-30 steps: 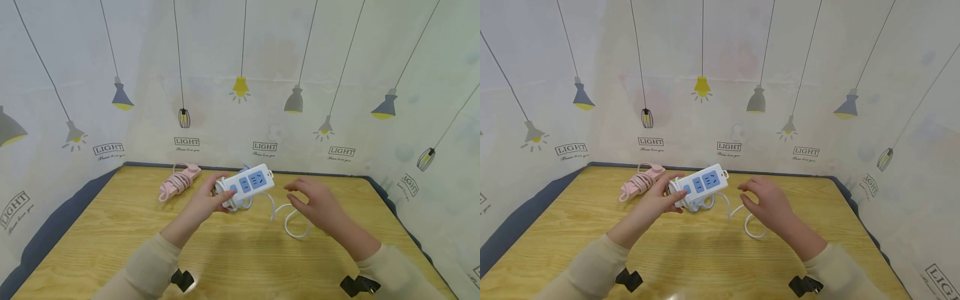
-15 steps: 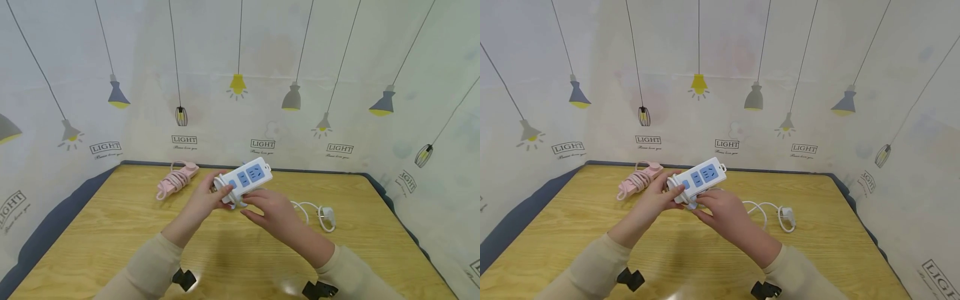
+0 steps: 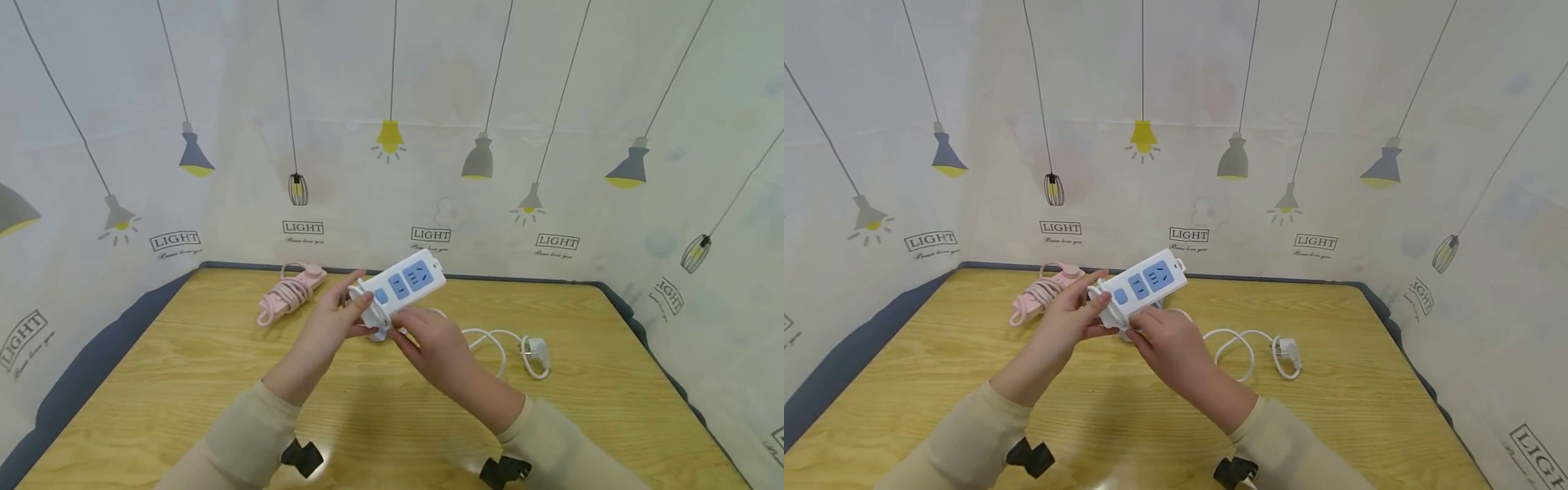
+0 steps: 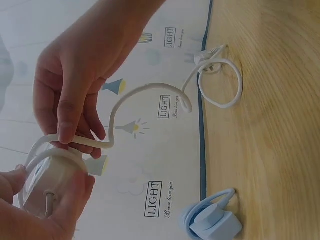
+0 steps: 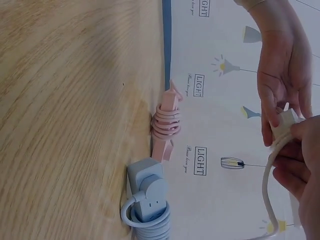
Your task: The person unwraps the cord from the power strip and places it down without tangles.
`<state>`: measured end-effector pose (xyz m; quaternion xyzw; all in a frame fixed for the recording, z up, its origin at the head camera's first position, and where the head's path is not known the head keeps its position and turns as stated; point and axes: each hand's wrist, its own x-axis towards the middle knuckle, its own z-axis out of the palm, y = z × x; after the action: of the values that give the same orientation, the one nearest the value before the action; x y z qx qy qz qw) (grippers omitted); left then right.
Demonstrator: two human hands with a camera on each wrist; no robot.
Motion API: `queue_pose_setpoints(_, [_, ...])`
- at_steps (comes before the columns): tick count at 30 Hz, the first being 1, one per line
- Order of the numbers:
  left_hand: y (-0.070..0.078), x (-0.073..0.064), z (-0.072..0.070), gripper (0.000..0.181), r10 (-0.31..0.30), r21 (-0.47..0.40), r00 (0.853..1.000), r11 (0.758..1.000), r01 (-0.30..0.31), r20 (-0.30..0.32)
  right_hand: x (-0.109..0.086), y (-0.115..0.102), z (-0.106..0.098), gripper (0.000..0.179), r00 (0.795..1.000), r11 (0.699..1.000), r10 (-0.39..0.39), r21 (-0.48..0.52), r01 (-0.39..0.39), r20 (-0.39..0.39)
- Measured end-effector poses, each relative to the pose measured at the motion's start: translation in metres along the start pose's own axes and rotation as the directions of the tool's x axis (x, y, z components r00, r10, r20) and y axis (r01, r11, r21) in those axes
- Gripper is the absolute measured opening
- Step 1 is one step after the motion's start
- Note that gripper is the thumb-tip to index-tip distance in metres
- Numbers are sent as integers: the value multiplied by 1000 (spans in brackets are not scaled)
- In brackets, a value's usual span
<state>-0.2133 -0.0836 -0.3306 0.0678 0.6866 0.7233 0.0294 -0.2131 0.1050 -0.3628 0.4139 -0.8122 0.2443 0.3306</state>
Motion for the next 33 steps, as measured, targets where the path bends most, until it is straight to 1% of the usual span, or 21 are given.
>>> queue_pose_setpoints(2, [1, -1, -1, 53, -4, 13, 1000, 1000, 4, -19, 0, 0, -1, 16, 1000, 1000, -10, -17, 10, 16])
queue_pose_setpoints(5, [0, -2, -4, 53, 1, 26, 1000, 1000, -1, -20, 0, 1, -4, 16, 1000, 1000, -5, -15, 5, 22])
queue_pose_setpoints(9, [-2, -2, -8, 55, 16, 44, 1000, 999, -15, -21, 2, 3, -11, 14, 999, 999, 34, 20, -33, -21])
queue_pose_setpoints(11, [-3, -1, -10, 54, 16, 70, 1000, 997, -14, -21, 3, 4, -14, 12, 998, 999, 36, 37, -35, -42])
queue_pose_setpoints(13, [-3, -1, -12, 53, 14, 114, 1000, 993, -14, 5, 3, 6, -18, 11, 999, 999, 16, 46, -14, -43])
queue_pose_setpoints(17, [-3, -1, -15, 51, -3, 202, 996, 979, -15, 85, 5, 10, -26, 10, 999, 999, -33, 43, 34, -39])
queue_pose_setpoints(19, [-3, -1, -16, 50, -10, 242, 993, 970, -19, 118, 5, 12, -29, 11, 999, 998, -17, 51, 19, -36])
queue_pose_setpoints(21, [-2, -1, -18, 50, 1, 286, 991, 957, -39, 131, 6, 13, -32, 12, 999, 994, 36, 108, -32, -29])
queue_pose_setpoints(24, [-1, -1, -22, 47, 31, 376, 990, 923, -81, 137, 7, 16, -35, 13, 992, 976, 123, 184, -117, -22])
queue_pose_setpoints(25, [0, -1, -23, 46, 41, 401, 989, 911, -96, 143, 7, 18, -36, 14, 990, 972, 140, 193, -132, -29])
queue_pose_setpoints(27, [-1, 0, -27, 44, 59, 445, 984, 886, -130, 169, 8, 21, -37, 13, 990, 976, 134, 179, -122, -52])
queue_pose_setpoints(29, [-2, 0, -30, 41, 63, 469, 978, 870, -153, 201, 9, 25, -39, 12, 993, 988, 90, 134, -78, -81])
queue_pose_setpoints(31, [-4, 0, -32, 39, 55, 475, 969, 864, -168, 241, 10, 30, -40, 12, 994, 994, 48, 102, -38, -94])
queue_pose_setpoints(33, [-5, -1, -34, 38, 47, 477, 962, 861, -175, 268, 11, 34, -41, 13, 996, 995, 32, 96, -23, -85])
